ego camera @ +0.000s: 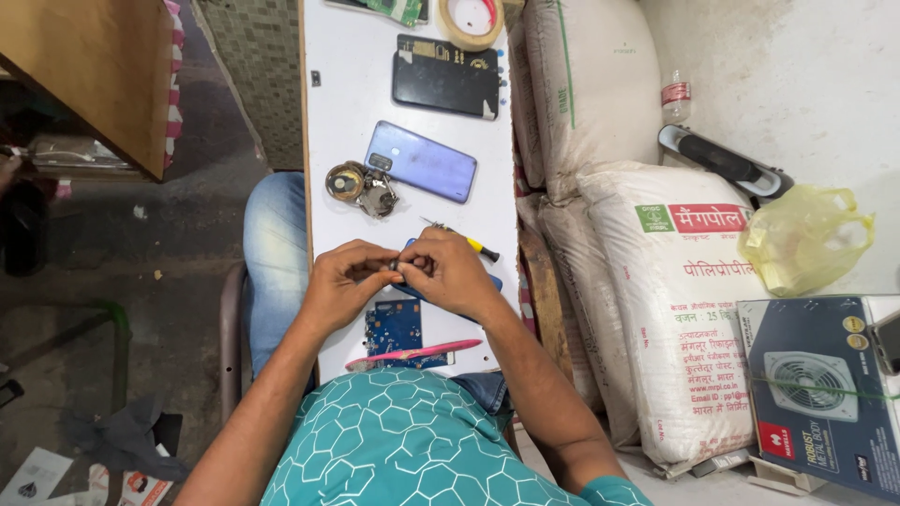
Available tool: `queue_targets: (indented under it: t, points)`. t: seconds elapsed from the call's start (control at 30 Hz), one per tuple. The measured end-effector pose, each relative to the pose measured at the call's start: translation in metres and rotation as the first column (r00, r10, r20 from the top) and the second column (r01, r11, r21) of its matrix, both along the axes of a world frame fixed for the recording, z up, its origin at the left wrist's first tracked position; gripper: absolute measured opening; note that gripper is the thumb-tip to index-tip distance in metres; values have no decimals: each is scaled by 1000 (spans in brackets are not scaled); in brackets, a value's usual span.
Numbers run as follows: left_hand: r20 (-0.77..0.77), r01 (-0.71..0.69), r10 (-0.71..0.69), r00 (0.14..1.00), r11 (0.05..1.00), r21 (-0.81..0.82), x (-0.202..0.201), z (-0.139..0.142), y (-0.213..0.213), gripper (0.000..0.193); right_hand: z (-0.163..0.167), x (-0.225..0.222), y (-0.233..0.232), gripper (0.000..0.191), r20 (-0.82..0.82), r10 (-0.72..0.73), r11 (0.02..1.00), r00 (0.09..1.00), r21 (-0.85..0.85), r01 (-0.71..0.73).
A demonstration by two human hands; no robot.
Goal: The person sits at a repair bench working on a blue smartphone, pressing and fitting the back cover and handling small components by hand. A screwdriver and other disassembled phones and parts lie on the bench as the person works on the device.
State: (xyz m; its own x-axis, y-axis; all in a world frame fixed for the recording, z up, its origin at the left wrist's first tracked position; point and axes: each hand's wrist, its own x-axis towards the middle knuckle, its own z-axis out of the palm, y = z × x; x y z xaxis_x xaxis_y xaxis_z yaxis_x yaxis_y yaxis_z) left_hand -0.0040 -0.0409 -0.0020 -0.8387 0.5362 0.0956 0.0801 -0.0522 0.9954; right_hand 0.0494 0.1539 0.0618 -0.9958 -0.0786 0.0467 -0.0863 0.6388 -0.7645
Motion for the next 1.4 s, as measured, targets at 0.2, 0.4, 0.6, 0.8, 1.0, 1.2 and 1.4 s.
queue_targets:
  t: [0.2,0.4,0.6,0.8,1.0,1.2,1.4]
  points:
    - [-37,-3,4,999,999,32,0,-13,1,22,-14,-1,4,16,-32,21,1000,999,-7,-21]
    - [-2,58,-59,998,992,110,-10,-19,5,21,-30,-3,9,14,-6,26,989,1000,-146,-27]
    - [8,54,-56,998,986,159,-7,-14,14,23,-26,-4,19,10,-18,26,998,999,-64,-27]
    - [-68,-117,126,990,986,122,-3,-4,25,28,-11,-3,10,13,-190,-101,993,977,39,110]
    - [-52,-132,138,989,986,101,-2,-3,26,32,-6,-8,14,15,-214,-192,979,958,26,202]
    - [-53,-86,89,995,995,56,-2,-4,27,34,-5,-20,28,16,-244,-219,949,945,171,264]
    - [-60,-62,66,996,995,79,-2,-3,26,31,-11,-38,34,21,-271,-188,903,944,330,275]
